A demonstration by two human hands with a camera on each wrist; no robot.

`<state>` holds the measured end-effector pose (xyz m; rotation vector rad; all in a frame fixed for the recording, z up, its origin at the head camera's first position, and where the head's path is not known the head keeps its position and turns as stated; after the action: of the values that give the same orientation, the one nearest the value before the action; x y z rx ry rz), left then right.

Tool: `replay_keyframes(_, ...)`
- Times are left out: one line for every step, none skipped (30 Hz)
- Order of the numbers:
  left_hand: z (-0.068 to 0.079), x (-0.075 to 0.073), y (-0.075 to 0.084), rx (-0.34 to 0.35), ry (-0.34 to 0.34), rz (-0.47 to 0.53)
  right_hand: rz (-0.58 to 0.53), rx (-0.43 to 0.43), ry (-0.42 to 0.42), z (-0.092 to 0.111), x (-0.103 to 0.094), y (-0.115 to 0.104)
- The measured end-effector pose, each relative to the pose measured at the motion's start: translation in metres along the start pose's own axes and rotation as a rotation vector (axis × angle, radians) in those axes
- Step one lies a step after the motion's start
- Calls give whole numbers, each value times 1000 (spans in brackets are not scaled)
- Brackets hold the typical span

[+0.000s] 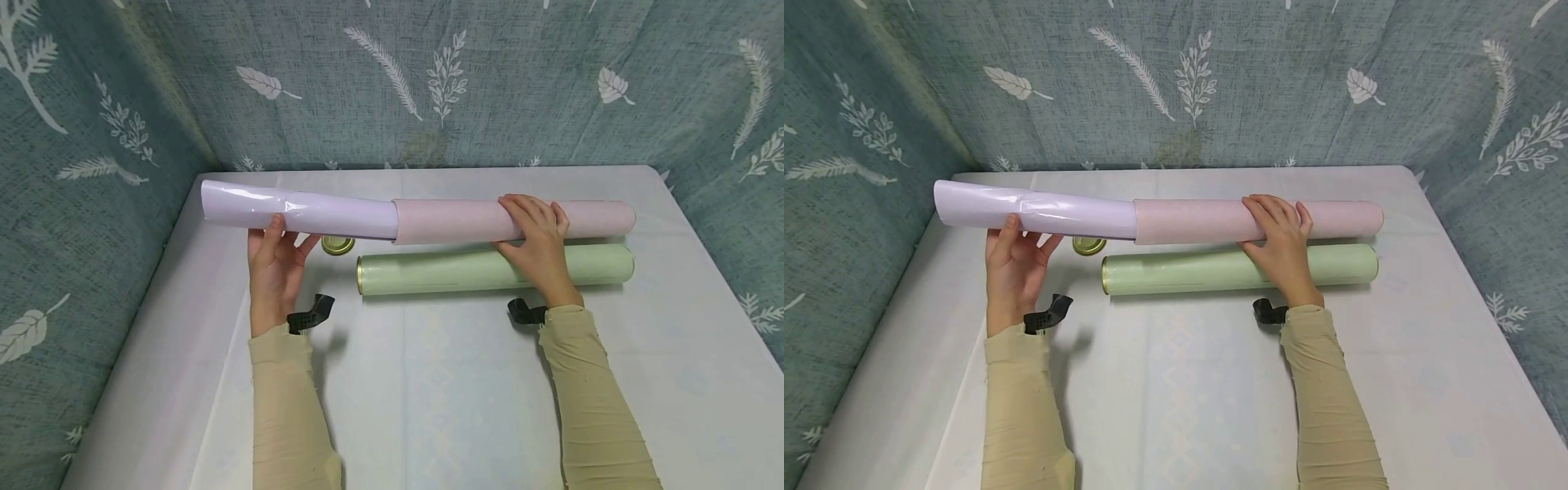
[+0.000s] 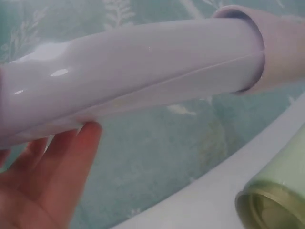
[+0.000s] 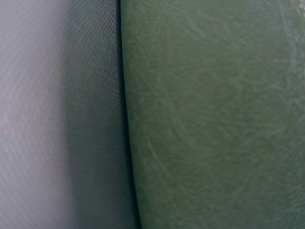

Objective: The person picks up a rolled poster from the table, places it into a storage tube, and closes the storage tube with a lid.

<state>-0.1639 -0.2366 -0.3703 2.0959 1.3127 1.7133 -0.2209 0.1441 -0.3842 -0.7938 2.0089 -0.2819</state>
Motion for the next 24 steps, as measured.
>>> replay_keyframes(0, 0, 0, 8, 15, -13, 0, 2, -1, 0, 0, 0)
replay_keyframes(-1, -1, 1, 20, 32, -33, -1, 4, -3, 0, 0, 0)
replay_keyframes(-1, -1, 2, 36, 49, -58, 0, 5, -3, 0, 1, 0)
replay_keyframes(-2, -1, 3, 52, 73, -75, -1, 5, -4, 0, 1, 1)
replay_keyframes(-3, -2, 4, 71, 99, -91, -1, 4, -5, 0, 1, 1)
replay_keyframes(-3, -2, 5, 92, 124, -109, -1, 4, -5, 0, 1, 1)
replay_keyframes(-4, -2, 6, 115, 146, -131, -2, 4, -5, 0, 1, 1)
replay_keyframes(-4, -2, 7, 132, 167, -145, -1, 3, -5, 0, 1, 1)
replay_keyframes(-4, -3, 8, 148, 186, -154, 0, 2, -4, -1, 1, 1)
replay_keyframes(-5, -3, 9, 162, 201, -157, -1, 1, -3, -1, 1, 1)
replay_keyframes(-5, -4, 10, 176, 210, -168, -1, 1, -2, -1, 1, 1)
replay_keyframes(-5, -4, 10, 192, 217, -169, -2, 0, 0, -1, 1, 1)
replay_keyframes(-5, -5, 11, 205, 222, -169, -4, -1, 2, -1, 1, 1)
replay_keyframes(-5, -5, 11, 215, 227, -166, -5, -1, 4, -1, 1, 1)
replay_keyframes(-5, -6, 11, 230, 225, -164, -7, -2, 6, -1, 1, 1)
replay_keyframes(-5, -7, 12, 245, 224, -161, -9, -3, 7, -1, 1, 1)
replay_keyframes(-6, -8, 12, 260, 223, -156, -10, -3, 8, -1, 1, 1)
replay_keyframes(-6, -9, 12, 273, 224, -149, -10, -3, 9, -1, 1, 2)
replay_keyframes(-6, -10, 13, 281, 225, -148, -11, -2, 10, 0, 1, 2)
replay_keyframes(-6, -10, 13, 291, 226, -145, -10, -3, 10, -1, 1, 2)
replay_keyframes(-5, -11, 13, 298, 224, -149, -9, -3, 10, -1, 1, 2)
replay_keyframes(-5, -12, 14, 301, 225, -153, -8, -3, 10, -1, 1, 2)
replay_keyframes(-6, -12, 14, 302, 227, -156, -8, -3, 10, -1, 1, 2)
replay_keyframes(-6, -13, 15, 300, 226, -161, -7, -3, 10, -1, 1, 2)
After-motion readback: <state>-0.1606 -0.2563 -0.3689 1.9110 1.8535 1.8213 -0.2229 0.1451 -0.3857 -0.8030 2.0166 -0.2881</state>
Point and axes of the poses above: each hand's wrist, its own z-axis away from the middle knuckle, its own x-axis out of the palm, y = z × x, the point moved 2 cm from there along -z, towards the middle knuckle, and after that the axes turned 11 degrees about x, right-handed, at the moved point
